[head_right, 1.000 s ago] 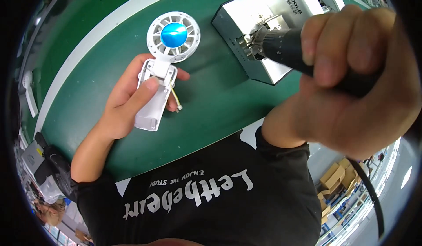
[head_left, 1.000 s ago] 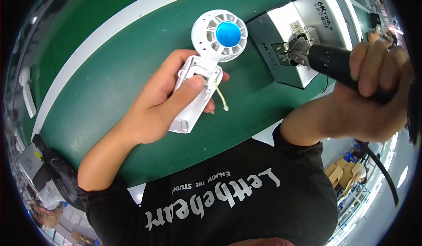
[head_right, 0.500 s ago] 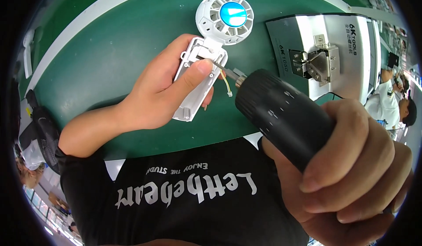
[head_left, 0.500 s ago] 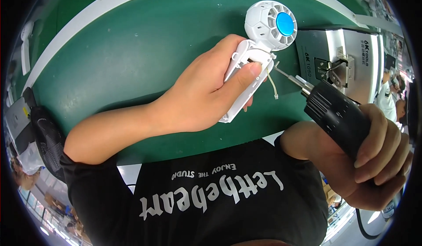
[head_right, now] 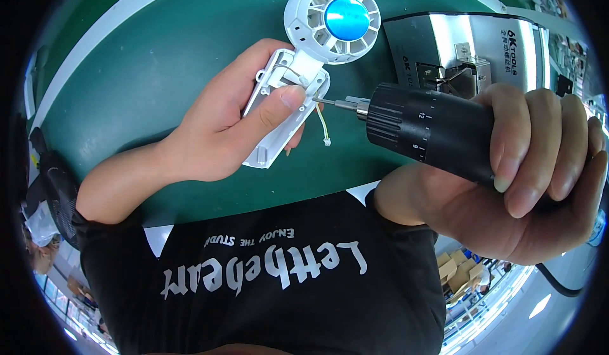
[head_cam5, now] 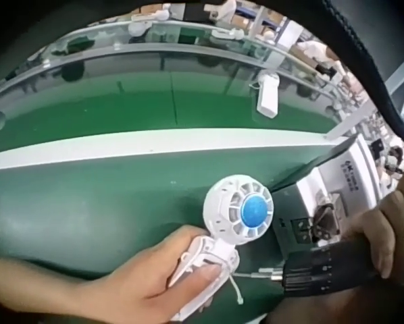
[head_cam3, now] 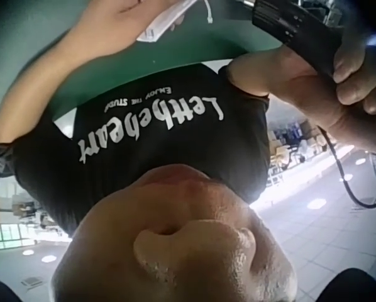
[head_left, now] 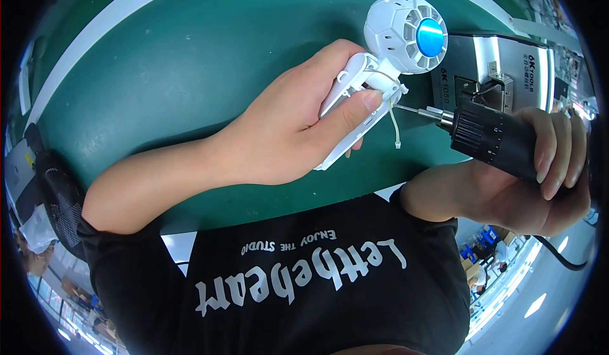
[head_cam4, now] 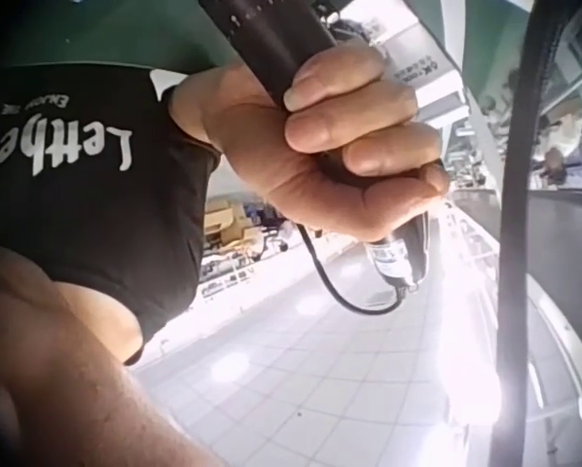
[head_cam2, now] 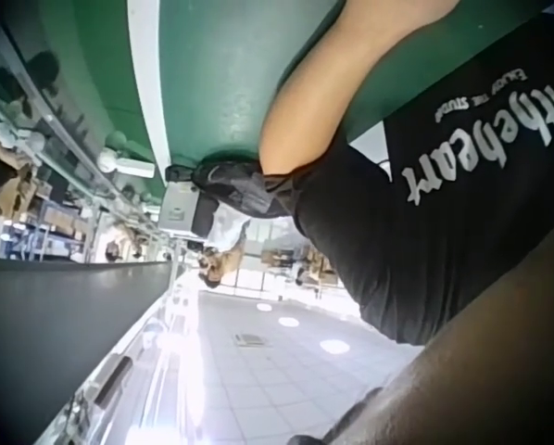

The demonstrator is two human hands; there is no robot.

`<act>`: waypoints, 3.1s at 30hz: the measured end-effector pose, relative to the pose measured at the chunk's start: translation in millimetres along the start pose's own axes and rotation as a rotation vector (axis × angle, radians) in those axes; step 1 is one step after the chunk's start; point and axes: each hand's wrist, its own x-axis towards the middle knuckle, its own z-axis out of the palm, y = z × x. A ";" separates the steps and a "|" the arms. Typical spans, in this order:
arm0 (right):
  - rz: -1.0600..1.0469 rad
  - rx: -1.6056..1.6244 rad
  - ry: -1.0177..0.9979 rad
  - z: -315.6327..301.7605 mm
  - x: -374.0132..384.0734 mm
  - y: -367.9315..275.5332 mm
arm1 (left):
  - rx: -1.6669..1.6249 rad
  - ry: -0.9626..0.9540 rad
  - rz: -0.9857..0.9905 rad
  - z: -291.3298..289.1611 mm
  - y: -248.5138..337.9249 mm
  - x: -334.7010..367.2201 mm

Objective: The recorder is assembling small handheld fans using an electric screwdriver on a production line.

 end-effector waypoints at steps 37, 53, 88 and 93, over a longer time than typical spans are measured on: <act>0.133 0.207 0.158 -31.6 13.7 -3.5 | -0.176 -0.037 0.052 -2.1 1.0 2.6; -0.020 0.125 -0.055 -22.7 2.7 -3.0 | -0.163 0.044 0.002 -3.5 2.9 1.6; -0.469 -0.353 -0.304 25.8 -34.1 43.5 | 0.110 0.149 -0.078 9.0 9.2 0.6; -0.752 -0.119 -0.203 31.1 -38.2 -28.8 | -0.105 0.241 0.036 7.3 3.0 10.1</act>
